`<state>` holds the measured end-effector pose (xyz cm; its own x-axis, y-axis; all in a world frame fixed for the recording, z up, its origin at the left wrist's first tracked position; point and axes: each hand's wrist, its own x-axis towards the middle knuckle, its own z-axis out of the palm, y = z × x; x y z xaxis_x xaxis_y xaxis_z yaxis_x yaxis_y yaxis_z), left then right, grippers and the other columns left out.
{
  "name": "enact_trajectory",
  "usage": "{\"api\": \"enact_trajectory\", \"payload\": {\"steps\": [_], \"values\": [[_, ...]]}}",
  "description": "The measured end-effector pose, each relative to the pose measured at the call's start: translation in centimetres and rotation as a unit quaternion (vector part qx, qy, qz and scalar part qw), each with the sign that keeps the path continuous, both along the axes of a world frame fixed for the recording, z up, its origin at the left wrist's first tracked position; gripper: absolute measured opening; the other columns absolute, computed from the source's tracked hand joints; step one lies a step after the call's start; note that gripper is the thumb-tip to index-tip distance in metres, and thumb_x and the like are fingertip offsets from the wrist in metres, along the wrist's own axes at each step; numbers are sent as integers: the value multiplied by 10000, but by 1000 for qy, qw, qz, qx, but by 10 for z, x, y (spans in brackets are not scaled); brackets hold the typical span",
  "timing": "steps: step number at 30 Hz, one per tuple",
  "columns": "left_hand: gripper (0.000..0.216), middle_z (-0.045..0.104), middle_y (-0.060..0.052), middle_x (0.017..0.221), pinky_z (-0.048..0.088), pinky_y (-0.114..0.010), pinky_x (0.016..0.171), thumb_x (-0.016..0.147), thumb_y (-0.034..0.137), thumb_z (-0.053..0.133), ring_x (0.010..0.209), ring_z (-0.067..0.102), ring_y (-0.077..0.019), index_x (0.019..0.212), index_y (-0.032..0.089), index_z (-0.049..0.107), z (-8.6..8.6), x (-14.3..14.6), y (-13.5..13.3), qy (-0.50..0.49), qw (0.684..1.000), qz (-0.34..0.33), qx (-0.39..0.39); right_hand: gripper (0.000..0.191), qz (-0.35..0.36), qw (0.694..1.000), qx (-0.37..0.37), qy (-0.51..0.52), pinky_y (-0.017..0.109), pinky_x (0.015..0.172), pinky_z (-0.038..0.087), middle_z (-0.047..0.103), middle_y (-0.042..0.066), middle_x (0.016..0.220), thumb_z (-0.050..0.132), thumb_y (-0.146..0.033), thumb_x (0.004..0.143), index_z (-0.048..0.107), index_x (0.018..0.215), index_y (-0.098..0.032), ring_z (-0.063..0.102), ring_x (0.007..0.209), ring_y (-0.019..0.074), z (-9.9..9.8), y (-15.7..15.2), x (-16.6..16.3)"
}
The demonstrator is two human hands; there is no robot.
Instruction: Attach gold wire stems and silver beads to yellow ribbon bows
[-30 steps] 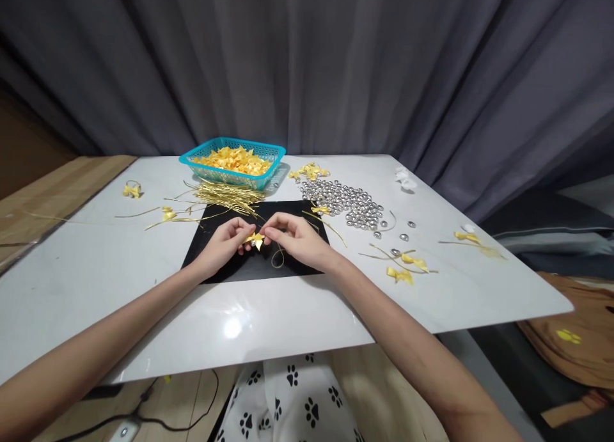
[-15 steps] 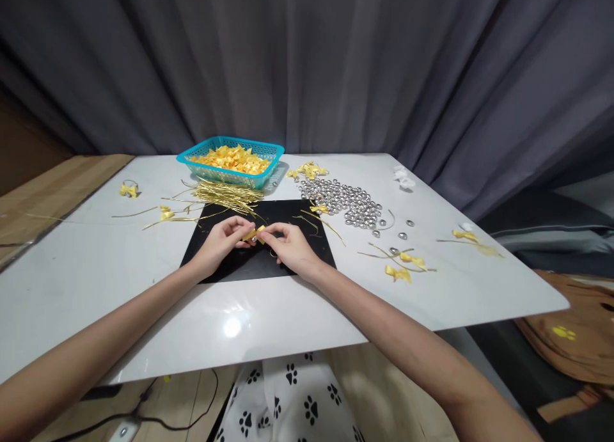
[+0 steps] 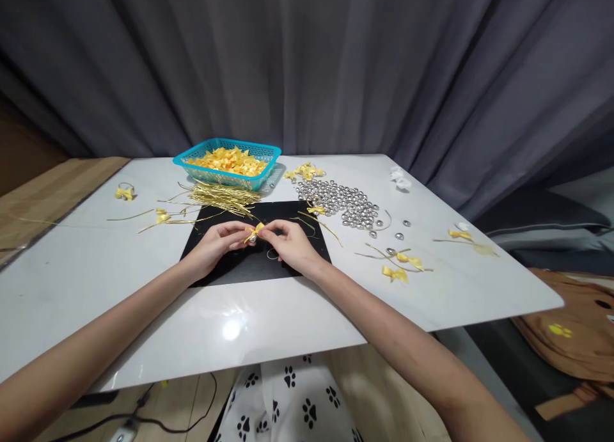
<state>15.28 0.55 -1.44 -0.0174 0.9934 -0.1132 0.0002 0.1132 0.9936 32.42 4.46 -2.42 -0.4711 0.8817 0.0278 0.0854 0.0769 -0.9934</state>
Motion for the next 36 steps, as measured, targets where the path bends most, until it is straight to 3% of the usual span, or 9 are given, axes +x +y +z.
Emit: {"api": "enact_trajectory", "payload": {"steps": [6, 10, 14, 18, 22, 26, 28, 31, 36], "values": [[265, 674, -27, 668, 475, -244, 636, 666, 375, 721, 643, 632, -135, 777, 146, 648, -7, 5, 0, 55, 998, 3, 28, 229, -40, 991, 77, 102, 153, 358, 343, 592, 6, 758, 586, -381, 809, 563, 856, -158, 409, 430, 30, 20, 2, 14], [276, 675, -38, 657, 475, -257, 630, 659, 379, 722, 626, 630, -139, 756, 136, 632, -12, 5, 1, 51, 998, 10, 40, 244, -9, 974, 45, 223, 158, 327, 239, 467, -62, 644, 631, -392, 780, 529, 864, -187, 221, 359, 1, 46, -1, 34], [276, 670, -35, 637, 475, -255, 631, 631, 359, 737, 604, 621, -128, 734, 128, 625, -12, 5, 1, 36, 999, 23, 26, 248, -1, 971, 35, 237, 187, 325, 124, 328, -76, 604, 632, -414, 776, 487, 839, -222, 125, 375, 18, 64, -1, 53], [252, 664, -32, 627, 474, -260, 633, 637, 341, 728, 597, 614, -128, 725, 131, 618, -11, 4, 1, 40, 999, 28, 17, 276, -18, 974, 83, 209, 211, 334, 104, 280, -72, 586, 580, -492, 806, 469, 836, -241, 99, 382, 38, 66, 0, 59], [219, 659, -31, 635, 454, -242, 619, 685, 340, 695, 600, 601, -119, 716, 138, 615, -9, 4, 1, 72, 997, 16, 25, 239, -32, 975, 119, 184, 212, 338, 125, 418, -60, 624, 574, -474, 822, 499, 883, -256, 133, 369, 32, 68, 1, 66], [212, 648, -28, 621, 448, -235, 617, 711, 341, 672, 585, 586, -112, 680, 141, 608, -6, 5, 0, 102, 994, 0, 28, 108, -177, 906, 261, 281, 211, 361, 129, 476, -43, 704, 584, -363, 841, 538, 862, -268, 152, 376, 20, 79, 9, 99], [207, 649, -30, 623, 450, -239, 611, 713, 343, 667, 589, 587, -119, 679, 145, 615, -4, 6, -1, 107, 994, -12, 32, 104, -216, 895, 275, 276, 220, 389, 142, 497, -34, 754, 521, -359, 884, 556, 834, -274, 161, 400, 23, 83, 14, 116], [211, 647, -29, 620, 449, -242, 587, 701, 356, 673, 580, 577, -125, 682, 151, 627, -1, 7, -2, 107, 993, -26, 37, 106, -202, 899, 268, 283, 221, 388, 129, 457, -35, 725, 520, -327, 891, 571, 809, -283, 165, 403, 30, 84, 19, 124], [227, 638, -23, 603, 437, -235, 565, 680, 369, 682, 552, 552, -115, 669, 148, 628, 2, 9, -2, 102, 994, -21, 30, 40, -179, 897, 267, 303, 230, 348, 131, 419, -38, 676, 579, -231, 851, 583, 863, -269, 203, 371, 32, 76, 21, 100]]}}
